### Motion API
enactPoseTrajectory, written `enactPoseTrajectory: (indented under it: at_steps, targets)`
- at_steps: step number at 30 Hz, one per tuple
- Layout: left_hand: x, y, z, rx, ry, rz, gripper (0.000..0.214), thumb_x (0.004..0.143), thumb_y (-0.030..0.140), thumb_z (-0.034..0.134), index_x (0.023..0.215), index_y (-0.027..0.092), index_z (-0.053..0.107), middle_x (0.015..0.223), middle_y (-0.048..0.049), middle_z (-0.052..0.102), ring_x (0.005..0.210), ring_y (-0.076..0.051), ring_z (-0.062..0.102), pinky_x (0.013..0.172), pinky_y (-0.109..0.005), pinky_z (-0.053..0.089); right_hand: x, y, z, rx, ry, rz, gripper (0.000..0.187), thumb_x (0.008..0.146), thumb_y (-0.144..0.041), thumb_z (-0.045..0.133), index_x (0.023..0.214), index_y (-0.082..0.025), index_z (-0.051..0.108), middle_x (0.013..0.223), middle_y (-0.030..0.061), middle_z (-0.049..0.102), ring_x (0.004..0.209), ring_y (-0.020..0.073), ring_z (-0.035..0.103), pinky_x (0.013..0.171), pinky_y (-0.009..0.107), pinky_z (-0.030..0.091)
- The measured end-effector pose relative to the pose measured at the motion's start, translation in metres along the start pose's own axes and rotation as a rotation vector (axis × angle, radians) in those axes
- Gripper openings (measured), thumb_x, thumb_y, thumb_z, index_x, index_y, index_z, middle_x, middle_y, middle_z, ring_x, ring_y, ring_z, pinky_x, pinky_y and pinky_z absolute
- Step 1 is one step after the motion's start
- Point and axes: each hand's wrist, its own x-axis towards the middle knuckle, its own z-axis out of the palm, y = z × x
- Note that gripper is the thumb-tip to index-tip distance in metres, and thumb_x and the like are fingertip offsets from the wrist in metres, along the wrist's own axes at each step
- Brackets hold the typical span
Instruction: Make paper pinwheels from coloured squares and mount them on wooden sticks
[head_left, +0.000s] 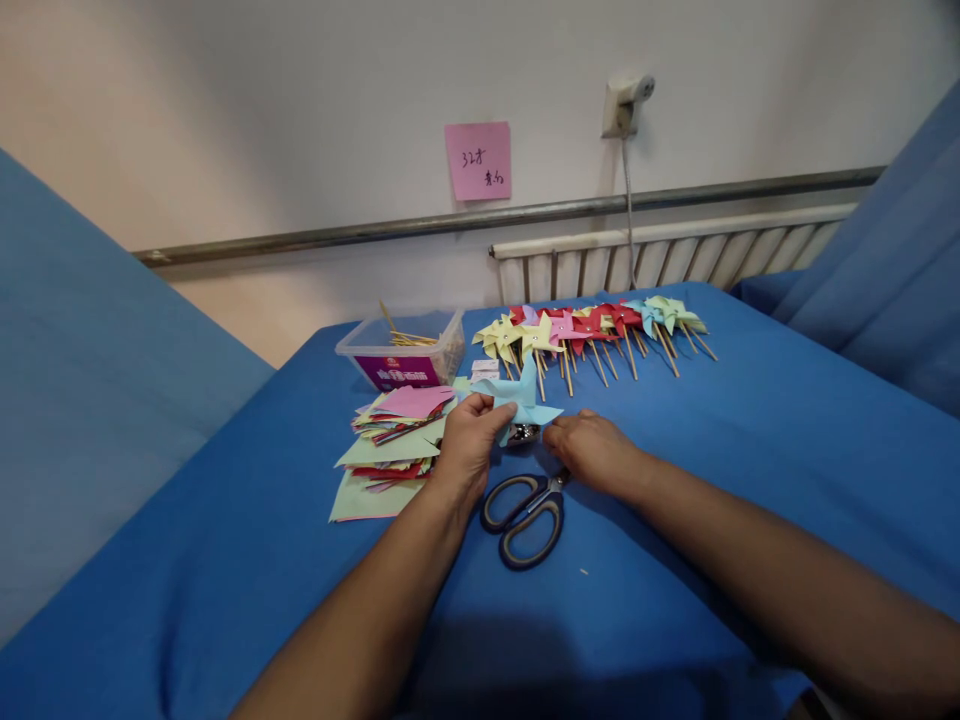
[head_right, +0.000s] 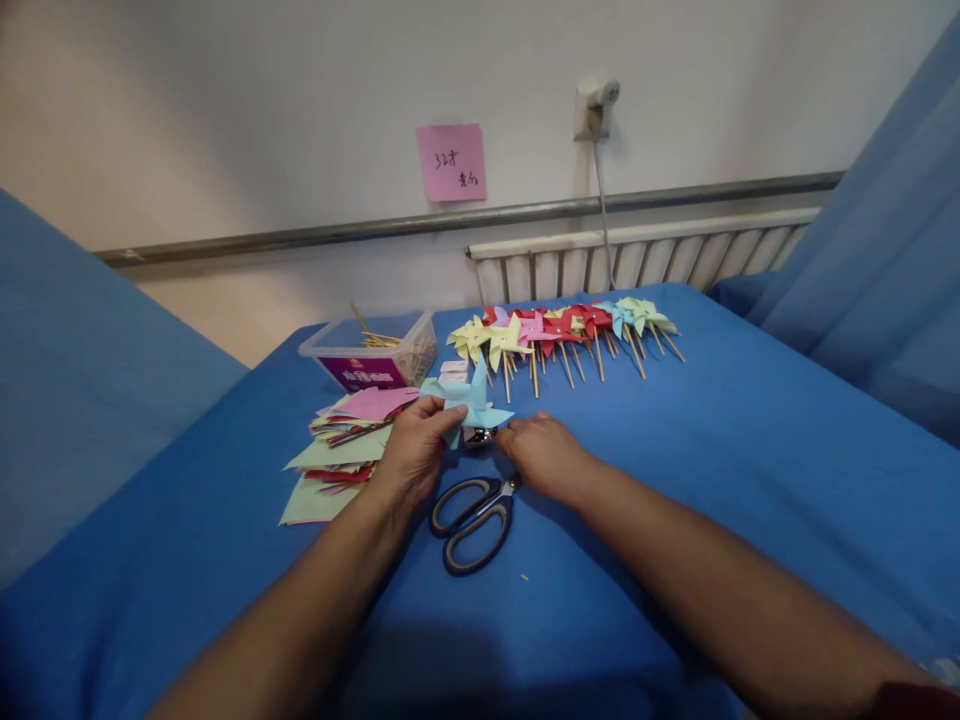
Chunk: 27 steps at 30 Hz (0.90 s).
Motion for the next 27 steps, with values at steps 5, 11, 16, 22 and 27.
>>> enactPoseTrajectory:
  at_steps: [5,11,16,22,27]
  targets:
    - [-0.001,0.002,0.000,0.030,0.026,0.016,0.027,0.050,0.026,0.080,0.065,0.016,0.061,0.056,0.0026,0.060,0.049,-0.010,0.051,0.051,-0.022,0.041,-0.006,0.005,-0.006,0.324,0.140,-0.043,0.011,0.087,-0.014,0.050,0.086,-0.020,0.059,0.088,0.0018,0.065,0.080,0.0150,0.058,0.077,0.028,0.039]
    - [-0.001,-0.003,-0.001,0.129,0.059,0.119,0.027,0.052,0.027,0.081,0.064,0.016,0.060,0.059,0.0029,0.061,0.052,-0.010,0.052,0.054,-0.023,0.041,-0.010,0.003,-0.016,0.648,0.472,-0.128,0.007,0.087,-0.016,0.052,0.085,-0.020,0.058,0.108,0.0071,0.058,0.104,0.0182,0.055,0.093,0.036,0.042]
    - [-0.003,-0.011,0.000,0.217,-0.033,0.177,0.028,0.058,0.031,0.079,0.077,0.016,0.065,0.070,-0.0012,0.068,0.062,-0.014,0.059,0.061,-0.025,0.045,-0.009,-0.001,-0.020,0.769,0.616,0.008,0.005,0.085,-0.022,0.057,0.081,-0.020,0.060,0.118,0.0082,0.056,0.115,0.0209,0.052,0.102,0.041,0.035]
    - [-0.010,-0.016,0.006,0.232,0.005,0.180,0.027,0.057,0.030,0.080,0.074,0.016,0.066,0.069,-0.0009,0.067,0.061,-0.013,0.058,0.060,-0.024,0.044,0.001,-0.005,-0.003,1.120,0.563,0.212,0.011,0.079,-0.030,0.061,0.075,-0.019,0.061,0.115,0.0079,0.058,0.122,0.0222,0.049,0.105,0.040,0.033]
    - [-0.015,-0.016,0.011,0.226,0.003,0.177,0.024,0.057,0.028,0.080,0.070,0.016,0.065,0.066,-0.0005,0.066,0.060,-0.012,0.057,0.058,-0.023,0.042,0.003,-0.008,0.003,1.141,0.561,0.214,0.011,0.077,-0.032,0.063,0.075,-0.020,0.062,0.105,0.0056,0.060,0.118,0.0221,0.049,0.104,0.039,0.033]
